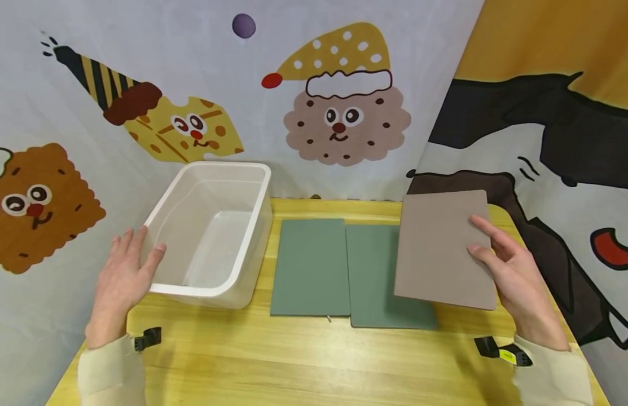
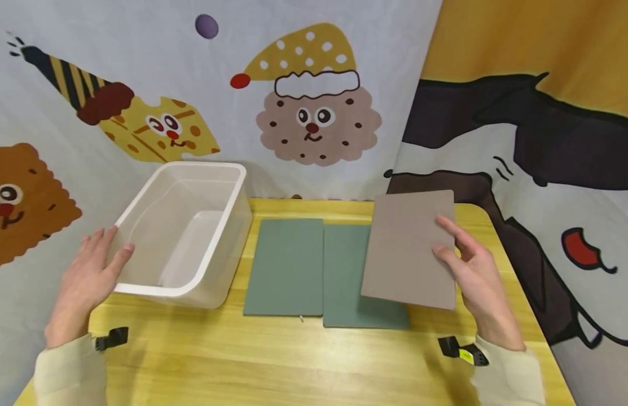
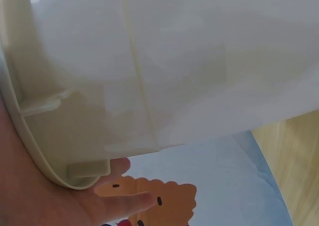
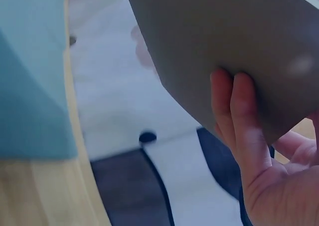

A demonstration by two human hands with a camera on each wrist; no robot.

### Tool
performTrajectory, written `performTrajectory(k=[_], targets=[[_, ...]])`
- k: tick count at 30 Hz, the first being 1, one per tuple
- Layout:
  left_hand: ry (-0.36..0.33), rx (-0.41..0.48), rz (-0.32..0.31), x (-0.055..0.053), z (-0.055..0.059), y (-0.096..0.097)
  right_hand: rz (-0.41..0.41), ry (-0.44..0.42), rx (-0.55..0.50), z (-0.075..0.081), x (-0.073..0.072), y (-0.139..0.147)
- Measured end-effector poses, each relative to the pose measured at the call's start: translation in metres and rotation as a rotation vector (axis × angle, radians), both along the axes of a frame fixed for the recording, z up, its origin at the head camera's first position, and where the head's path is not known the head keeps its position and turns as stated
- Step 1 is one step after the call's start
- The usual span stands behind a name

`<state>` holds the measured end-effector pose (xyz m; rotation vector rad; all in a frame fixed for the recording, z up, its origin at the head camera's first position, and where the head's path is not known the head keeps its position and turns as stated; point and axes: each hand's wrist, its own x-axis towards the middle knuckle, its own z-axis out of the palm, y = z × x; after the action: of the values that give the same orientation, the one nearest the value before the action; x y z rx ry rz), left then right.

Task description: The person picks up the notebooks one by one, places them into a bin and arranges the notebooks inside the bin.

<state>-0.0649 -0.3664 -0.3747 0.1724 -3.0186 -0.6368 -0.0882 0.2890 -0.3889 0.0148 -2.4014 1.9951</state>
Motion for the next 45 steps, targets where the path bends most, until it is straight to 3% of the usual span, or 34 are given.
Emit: performTrajectory(k=[3, 5, 9, 13, 16, 20, 27, 36, 45], targets=[[-0.011, 0.014, -0.022, -0.001, 0.001, -0.002, 0.060, 0.026, -0.206, 0.006, -0.004, -0.018], [-0.021, 0.046, -0.050, -0.002, 0.004, -0.005, 0.089, 0.035, -0.254, 0.011, -0.005, -0.030], [-0.048, 0.113, -0.103, -0.003, 0.010, -0.013, 0.123, 0.031, -0.288, 0.019, -0.006, -0.051], [-0.022, 0.127, -0.121, -0.006, 0.014, -0.023, 0.151, -0.002, -0.303, 0.025, -0.007, -0.073], [0.015, 0.139, -0.167, -0.011, 0.012, -0.028, 0.178, -0.023, -0.307, 0.029, -0.009, -0.090], [-0.013, 0.165, -0.223, -0.016, 0.005, -0.030, 0.197, -0.052, -0.328, 0.034, -0.010, -0.116], [-0.003, 0.165, -0.221, -0.015, 0.001, -0.031, 0.278, -0.001, -0.420, 0.037, -0.012, -0.190], [-0.018, 0.170, -0.193, -0.011, 0.001, -0.029, 0.356, 0.063, -0.444, 0.045, -0.026, -0.271], [0.037, 0.217, -0.208, -0.007, 0.000, -0.024, 0.324, 0.096, -0.315, 0.054, -0.046, -0.335]])
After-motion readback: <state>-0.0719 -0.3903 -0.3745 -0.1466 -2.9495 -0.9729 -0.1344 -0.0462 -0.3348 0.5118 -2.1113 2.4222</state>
